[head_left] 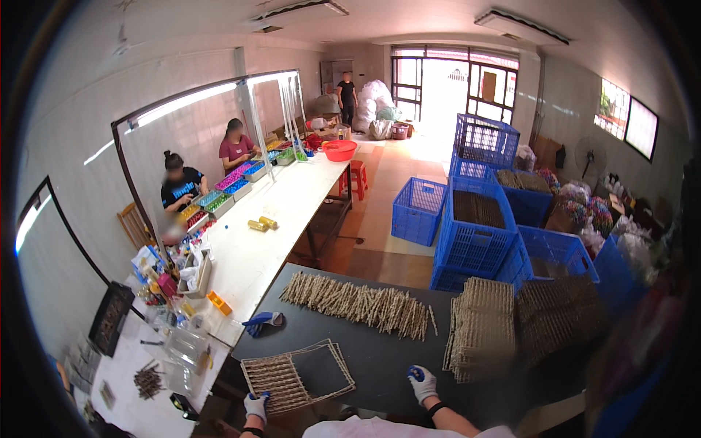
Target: The person is assembling small bamboo or straw mats into rectangular tray frames.
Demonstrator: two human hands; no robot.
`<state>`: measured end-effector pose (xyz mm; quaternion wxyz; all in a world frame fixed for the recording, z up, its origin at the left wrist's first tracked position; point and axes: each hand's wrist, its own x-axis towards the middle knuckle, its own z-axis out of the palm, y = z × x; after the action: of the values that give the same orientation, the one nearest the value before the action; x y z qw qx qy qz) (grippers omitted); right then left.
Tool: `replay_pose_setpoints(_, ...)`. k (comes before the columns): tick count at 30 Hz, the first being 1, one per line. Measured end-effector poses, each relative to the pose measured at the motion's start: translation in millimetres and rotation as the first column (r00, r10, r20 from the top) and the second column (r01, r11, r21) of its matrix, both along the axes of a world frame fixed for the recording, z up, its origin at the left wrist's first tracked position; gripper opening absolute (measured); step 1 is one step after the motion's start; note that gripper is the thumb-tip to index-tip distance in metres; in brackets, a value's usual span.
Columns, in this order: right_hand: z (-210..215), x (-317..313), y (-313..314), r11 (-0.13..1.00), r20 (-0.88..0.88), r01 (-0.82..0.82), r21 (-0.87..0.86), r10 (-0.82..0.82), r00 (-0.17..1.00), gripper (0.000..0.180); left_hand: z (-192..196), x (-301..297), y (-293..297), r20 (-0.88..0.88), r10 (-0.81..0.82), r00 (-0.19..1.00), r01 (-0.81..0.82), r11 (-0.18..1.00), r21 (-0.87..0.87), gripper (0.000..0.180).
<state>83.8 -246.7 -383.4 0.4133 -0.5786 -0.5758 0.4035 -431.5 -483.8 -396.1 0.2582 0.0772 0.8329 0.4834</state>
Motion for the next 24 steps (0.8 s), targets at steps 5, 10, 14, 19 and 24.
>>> replay_pose_setpoints(5, -8, -1, 1, 0.997, -0.068, -0.004, -0.083, -0.001, 0.998, 0.038, -11, -4, 3, 0.036, -0.018, 0.999, 0.018, 1.000, 0.019, 0.056)
replay_pose_setpoints(10, -15, 9, -2, 0.993, 0.245, -0.110, 0.038, 0.098, 0.965, 0.036, -1, 6, 0, -0.038, -0.022, 0.999, 0.024, 0.999, 0.035, 0.044)
replay_pose_setpoints(14, -15, 16, -10, 0.968, 0.523, -0.225, 0.112, 0.135, 0.842, 0.030, 11, 16, -6, -0.076, -0.047, 0.996, 0.043, 0.998, -0.052, 0.041)
replay_pose_setpoints(19, -6, 21, -15, 0.988, 0.339, -0.054, 0.148, 0.001, 0.941, 0.032, -6, 6, -6, -0.073, -0.067, 0.995, 0.063, 0.997, -0.054, 0.046)
replay_pose_setpoints(24, -3, 27, 1, 0.963, 0.285, 0.118, 0.243, -0.187, 0.940, 0.036, -29, -2, -10, 0.099, -0.024, 0.995, 0.013, 0.994, 0.106, 0.051)
